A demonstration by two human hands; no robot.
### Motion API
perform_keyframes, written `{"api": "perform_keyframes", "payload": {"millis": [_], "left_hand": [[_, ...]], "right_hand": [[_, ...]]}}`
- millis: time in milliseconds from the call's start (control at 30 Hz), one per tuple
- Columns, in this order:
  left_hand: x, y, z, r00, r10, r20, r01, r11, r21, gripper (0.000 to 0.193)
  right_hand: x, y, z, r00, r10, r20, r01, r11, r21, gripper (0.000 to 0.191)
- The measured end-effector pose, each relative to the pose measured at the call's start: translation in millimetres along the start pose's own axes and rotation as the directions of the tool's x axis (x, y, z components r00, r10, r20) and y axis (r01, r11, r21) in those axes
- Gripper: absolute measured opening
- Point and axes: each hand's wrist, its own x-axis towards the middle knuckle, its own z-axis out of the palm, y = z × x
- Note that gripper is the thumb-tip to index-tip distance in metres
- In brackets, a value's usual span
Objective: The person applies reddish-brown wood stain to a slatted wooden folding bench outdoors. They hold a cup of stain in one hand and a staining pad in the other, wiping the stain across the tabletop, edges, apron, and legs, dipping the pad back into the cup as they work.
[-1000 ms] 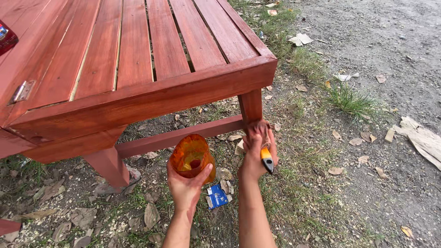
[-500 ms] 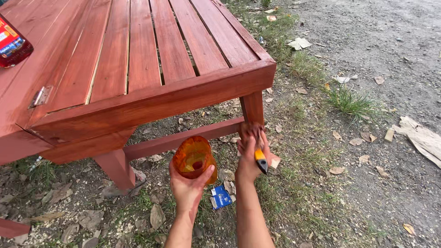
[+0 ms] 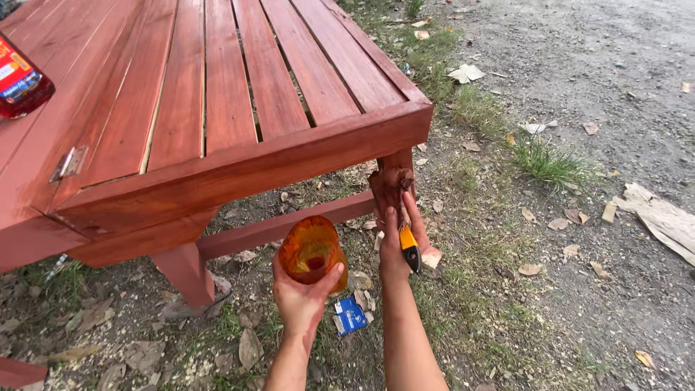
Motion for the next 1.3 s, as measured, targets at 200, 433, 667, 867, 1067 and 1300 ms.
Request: {"api": "perform_keyframes", "payload": {"millis": [200, 433, 667, 867, 1067, 1300], "left_hand": [[-6.2, 4.0, 11.0, 0.999, -0.033, 0.04, 0.035, 0.999, -0.041, 0.081], [-14.1, 5.2, 14.2, 0.995, 0.077, 0.056, -0.089, 0.955, 0.283, 0.09], [-23.2, -6.4, 11.8, 0.955, 0.251, 0.16, -0.295, 0.724, 0.624, 0.103], [-21.5, -3.6, 18.2, 0.922, 0.291, 0.253, -0.386, 0.673, 0.631, 0.104], [-24.0, 4.3, 14.1, 0.848, 0.403, 0.343, -0.522, 0.523, 0.674, 0.101], [-21.3, -0.9, 3.1, 0.852, 0.427, 0.304, -0.503, 0.505, 0.701, 0.1]], "right_hand": [[-13.7, 32.7, -22.7, 0.972, 0.229, -0.058, -0.218, 0.964, 0.152, 0.046], [18.6, 1.6, -76.8, 0.941, 0.337, -0.041, -0.336, 0.905, -0.263, 0.048], [62.2, -107.0, -87.5, 0.916, 0.399, -0.034, -0.354, 0.768, -0.534, 0.038], [61.0, -170.2, -61.1, 0.818, 0.342, 0.463, -0.084, 0.866, -0.492, 0.043], [33.8, -168.4, -29.1, 0.624, 0.478, 0.618, -0.083, 0.827, -0.556, 0.044], [19.6, -176.2, -8.7, 0.614, 0.511, 0.601, 0.05, 0.735, -0.676, 0.04]]}}
